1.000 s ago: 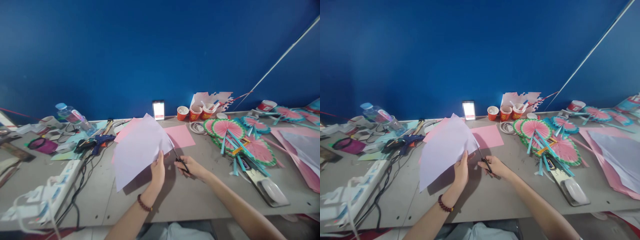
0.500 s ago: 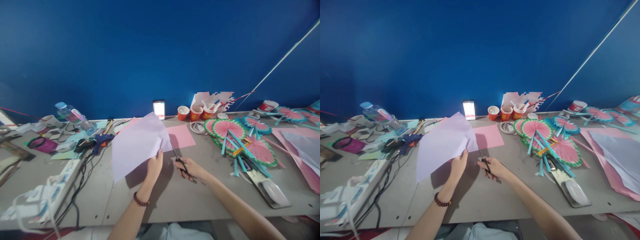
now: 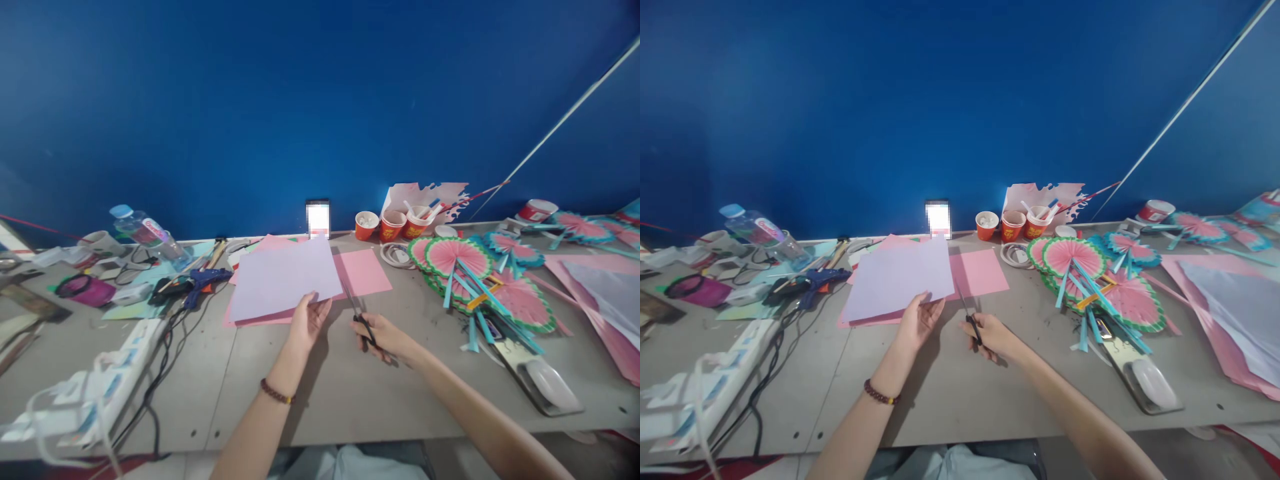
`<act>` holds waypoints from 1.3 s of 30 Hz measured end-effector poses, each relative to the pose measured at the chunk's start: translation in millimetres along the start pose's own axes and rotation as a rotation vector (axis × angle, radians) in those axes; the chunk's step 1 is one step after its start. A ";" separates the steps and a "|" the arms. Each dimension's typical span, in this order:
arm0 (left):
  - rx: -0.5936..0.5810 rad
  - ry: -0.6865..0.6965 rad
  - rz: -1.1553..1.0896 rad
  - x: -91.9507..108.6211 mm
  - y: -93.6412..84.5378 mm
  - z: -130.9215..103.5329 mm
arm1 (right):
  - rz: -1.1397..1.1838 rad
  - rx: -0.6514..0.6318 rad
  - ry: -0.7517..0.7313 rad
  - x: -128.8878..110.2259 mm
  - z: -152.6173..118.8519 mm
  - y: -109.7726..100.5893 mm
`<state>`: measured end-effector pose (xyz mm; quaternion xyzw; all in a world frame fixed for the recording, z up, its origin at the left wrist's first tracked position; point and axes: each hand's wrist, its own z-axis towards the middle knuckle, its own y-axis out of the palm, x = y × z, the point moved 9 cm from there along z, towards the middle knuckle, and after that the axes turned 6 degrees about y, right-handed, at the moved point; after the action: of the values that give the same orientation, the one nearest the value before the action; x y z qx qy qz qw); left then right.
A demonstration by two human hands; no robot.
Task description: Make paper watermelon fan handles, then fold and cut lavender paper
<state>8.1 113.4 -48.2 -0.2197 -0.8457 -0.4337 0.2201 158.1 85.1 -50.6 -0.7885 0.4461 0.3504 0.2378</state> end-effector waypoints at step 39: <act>-0.511 0.452 1.062 -23.7 34.4 -53.4 | 0.337 0.604 -0.507 -18.9 -3.9 -91.3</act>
<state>56.3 82.9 -11.5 -0.5580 -0.4237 -0.4895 0.5192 232.2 137.1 -28.0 -0.4885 0.5787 0.4207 0.4995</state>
